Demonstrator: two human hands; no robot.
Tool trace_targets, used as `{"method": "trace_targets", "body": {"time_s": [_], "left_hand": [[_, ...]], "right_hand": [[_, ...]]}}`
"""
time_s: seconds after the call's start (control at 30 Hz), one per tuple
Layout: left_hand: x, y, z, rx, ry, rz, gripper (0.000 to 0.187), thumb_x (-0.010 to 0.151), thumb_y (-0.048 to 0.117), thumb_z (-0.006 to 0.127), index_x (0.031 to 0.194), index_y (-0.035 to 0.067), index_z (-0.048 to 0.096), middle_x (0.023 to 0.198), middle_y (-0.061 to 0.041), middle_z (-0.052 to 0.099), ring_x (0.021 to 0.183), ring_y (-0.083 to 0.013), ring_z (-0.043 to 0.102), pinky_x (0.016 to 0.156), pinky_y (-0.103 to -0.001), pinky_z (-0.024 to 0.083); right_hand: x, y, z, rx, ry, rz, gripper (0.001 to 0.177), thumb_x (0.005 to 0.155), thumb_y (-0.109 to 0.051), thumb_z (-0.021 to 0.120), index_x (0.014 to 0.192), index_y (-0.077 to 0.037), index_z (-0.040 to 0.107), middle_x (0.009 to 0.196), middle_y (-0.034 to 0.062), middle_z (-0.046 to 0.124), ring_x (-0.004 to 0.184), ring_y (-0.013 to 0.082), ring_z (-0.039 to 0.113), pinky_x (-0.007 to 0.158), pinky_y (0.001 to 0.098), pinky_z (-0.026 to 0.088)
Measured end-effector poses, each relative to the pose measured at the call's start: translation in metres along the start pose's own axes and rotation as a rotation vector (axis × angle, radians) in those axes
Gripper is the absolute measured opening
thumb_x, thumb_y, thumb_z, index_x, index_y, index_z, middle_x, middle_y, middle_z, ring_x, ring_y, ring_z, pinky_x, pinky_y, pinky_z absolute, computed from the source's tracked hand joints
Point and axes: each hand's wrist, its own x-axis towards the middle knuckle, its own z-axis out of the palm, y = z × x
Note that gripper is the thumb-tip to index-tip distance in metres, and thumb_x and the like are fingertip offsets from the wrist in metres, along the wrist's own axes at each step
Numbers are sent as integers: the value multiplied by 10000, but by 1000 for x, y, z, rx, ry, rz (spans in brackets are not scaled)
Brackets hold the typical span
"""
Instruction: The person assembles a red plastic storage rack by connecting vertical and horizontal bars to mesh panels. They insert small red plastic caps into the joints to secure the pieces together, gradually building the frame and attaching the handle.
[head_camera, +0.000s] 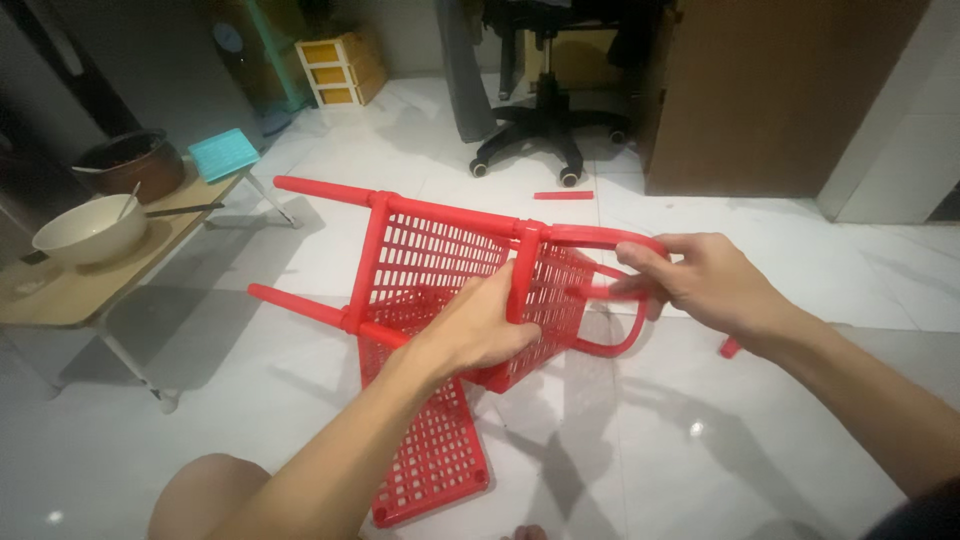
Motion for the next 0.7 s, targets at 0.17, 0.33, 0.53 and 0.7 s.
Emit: {"method": "trace_targets", "body": {"time_s": [0.17, 0.33, 0.53, 0.7], "left_hand": [[2, -1, 0, 6, -4, -21, 674, 752, 140, 697, 1391, 72, 493, 1164, -219, 720, 1114, -359, 699, 990, -430, 527], [2, -1, 0, 20, -13, -17, 678, 760, 137, 687, 1405, 78, 488, 1169, -224, 719, 1120, -357, 701, 998, -429, 526], [1, -1, 0, 1, -6, -32, 678, 759, 139, 687, 1401, 74, 480, 1170, -227, 716, 1117, -356, 706, 983, -429, 544], [4, 2, 1, 12, -53, -118, 655, 753, 135, 683, 1375, 81, 484, 1206, -195, 702, 1118, -330, 717, 963, -435, 548]], "right_hand": [[-3, -6, -7, -96, -21, 39, 629, 969, -617, 547, 1030, -53, 818, 498, 125, 610, 460, 204, 526, 568, 377, 472], [-1, -18, -9, -341, -34, 135, 695, 970, -685, 486, 991, -79, 826, 452, 79, 503, 484, 226, 573, 548, 370, 434], [2, -13, -9, -425, 28, 15, 690, 983, -668, 492, 945, -90, 867, 491, 111, 569, 552, 236, 632, 611, 382, 497], [4, -12, -8, -320, 6, -4, 622, 971, -601, 494, 1021, -91, 847, 660, 122, 684, 625, 221, 648, 623, 377, 517]]}}
